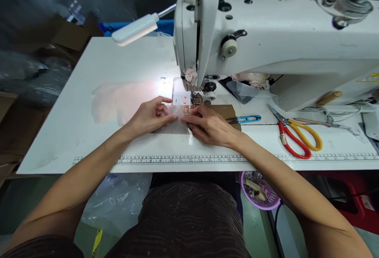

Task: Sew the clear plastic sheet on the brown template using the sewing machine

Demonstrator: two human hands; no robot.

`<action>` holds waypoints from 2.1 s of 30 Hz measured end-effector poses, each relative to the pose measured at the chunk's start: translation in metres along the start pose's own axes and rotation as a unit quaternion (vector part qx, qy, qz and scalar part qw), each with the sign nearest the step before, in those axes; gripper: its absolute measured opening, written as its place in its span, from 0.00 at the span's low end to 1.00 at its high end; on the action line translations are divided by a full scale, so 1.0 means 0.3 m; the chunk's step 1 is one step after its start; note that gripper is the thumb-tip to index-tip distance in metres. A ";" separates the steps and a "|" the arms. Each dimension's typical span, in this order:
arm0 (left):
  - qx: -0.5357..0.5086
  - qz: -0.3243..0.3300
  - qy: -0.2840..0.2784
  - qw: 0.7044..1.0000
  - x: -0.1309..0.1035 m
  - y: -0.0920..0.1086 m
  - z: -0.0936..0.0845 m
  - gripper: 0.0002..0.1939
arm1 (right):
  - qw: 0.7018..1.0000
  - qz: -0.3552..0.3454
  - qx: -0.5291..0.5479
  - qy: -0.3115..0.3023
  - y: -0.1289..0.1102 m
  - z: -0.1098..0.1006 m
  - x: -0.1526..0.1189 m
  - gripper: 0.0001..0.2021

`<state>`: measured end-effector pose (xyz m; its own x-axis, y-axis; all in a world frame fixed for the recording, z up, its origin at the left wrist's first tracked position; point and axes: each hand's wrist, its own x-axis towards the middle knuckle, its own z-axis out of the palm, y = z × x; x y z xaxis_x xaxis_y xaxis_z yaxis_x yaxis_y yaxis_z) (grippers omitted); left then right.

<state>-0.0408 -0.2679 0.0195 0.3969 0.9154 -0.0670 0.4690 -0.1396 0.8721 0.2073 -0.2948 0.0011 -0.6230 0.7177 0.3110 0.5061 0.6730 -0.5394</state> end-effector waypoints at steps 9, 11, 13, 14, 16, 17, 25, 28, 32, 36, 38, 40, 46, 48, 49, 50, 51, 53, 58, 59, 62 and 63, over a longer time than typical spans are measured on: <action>0.006 0.009 0.008 1.000 0.016 -0.008 0.000 0.30 | 0.996 -0.011 -0.076 0.046 0.056 0.027 -0.011 0.15; -0.001 -0.003 0.004 1.000 0.018 -0.016 -0.011 0.27 | 0.996 -0.012 -0.071 0.058 0.061 0.034 -0.013 0.15; -0.003 -0.015 0.021 1.000 0.021 -0.022 -0.015 0.24 | 0.995 -0.012 -0.076 0.068 0.064 0.043 -0.014 0.15; -0.002 -0.020 0.032 0.999 0.022 -0.024 -0.014 0.24 | 0.994 -0.010 -0.080 0.071 0.064 0.048 -0.014 0.15; 0.003 -0.024 0.055 0.998 0.024 -0.024 -0.009 0.25 | 0.994 -0.004 -0.083 0.075 0.064 0.055 -0.014 0.15; 0.006 -0.023 0.066 0.998 0.025 -0.023 -0.005 0.26 | 0.994 -0.003 -0.080 0.076 0.063 0.056 -0.015 0.15; 0.022 -0.007 0.078 0.997 0.027 -0.030 0.018 0.26 | 0.997 -0.015 -0.024 0.069 0.055 0.036 -0.028 0.16; 0.026 -0.007 0.064 0.998 0.028 -0.031 0.015 0.26 | 0.998 -0.022 -0.024 0.058 0.060 0.036 -0.031 0.16; 0.013 0.001 0.071 0.997 0.029 -0.032 0.004 0.24 | 0.997 -0.006 -0.038 0.065 0.068 0.046 -0.027 0.16; 0.012 0.004 0.076 0.997 0.026 -0.029 -0.006 0.25 | 0.997 0.004 -0.037 0.070 0.066 0.045 -0.022 0.17; 0.013 0.001 0.070 0.997 0.024 -0.025 -0.009 0.25 | 0.997 0.011 -0.025 0.070 0.063 0.039 -0.021 0.17; 0.015 -0.005 0.067 0.998 0.024 -0.024 -0.012 0.24 | 0.997 0.018 -0.011 0.072 0.062 0.034 -0.021 0.18; -0.012 -0.036 0.058 0.998 0.037 -0.034 -0.018 0.25 | 0.998 0.008 -0.012 0.063 0.064 0.034 -0.024 0.17; -0.031 -0.047 0.055 0.997 0.042 -0.036 -0.019 0.25 | 0.998 0.007 -0.018 0.061 0.063 0.035 -0.025 0.17; -0.039 -0.051 0.055 0.996 0.043 -0.036 -0.019 0.25 | 0.998 0.006 -0.018 0.061 0.063 0.034 -0.025 0.17; -0.046 -0.056 0.055 0.996 0.045 -0.036 -0.018 0.25 | 0.998 0.005 -0.017 0.059 0.062 0.033 -0.025 0.18; -0.051 -0.059 0.056 0.995 0.046 -0.035 -0.018 0.24 | 0.998 0.006 -0.015 0.058 0.062 0.031 -0.026 0.18; -0.060 -0.063 0.057 0.995 0.047 -0.033 -0.019 0.24 | 0.998 0.014 -0.009 0.058 0.060 0.024 -0.026 0.18; -0.071 -0.067 0.050 0.994 0.044 -0.024 -0.022 0.25 | 0.997 0.017 0.018 0.073 0.056 0.008 -0.029 0.19; -0.072 -0.068 0.050 0.994 0.044 -0.023 -0.022 0.25 | 0.997 0.005 0.020 0.072 0.055 0.006 -0.031 0.19; -0.072 -0.066 0.051 0.994 0.044 -0.023 -0.022 0.25 | 0.998 -0.037 0.001 0.045 0.050 0.007 -0.037 0.17; -0.070 -0.065 0.052 0.994 0.044 -0.023 -0.021 0.25 | 0.998 -0.046 -0.014 0.033 0.048 0.008 -0.039 0.16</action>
<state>-0.0439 -0.2525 0.0157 0.2528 0.9574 -0.1394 0.3936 0.0298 0.9188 0.2204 -0.2940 -0.0123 -0.6272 0.6619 0.4105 0.4647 0.7410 -0.4848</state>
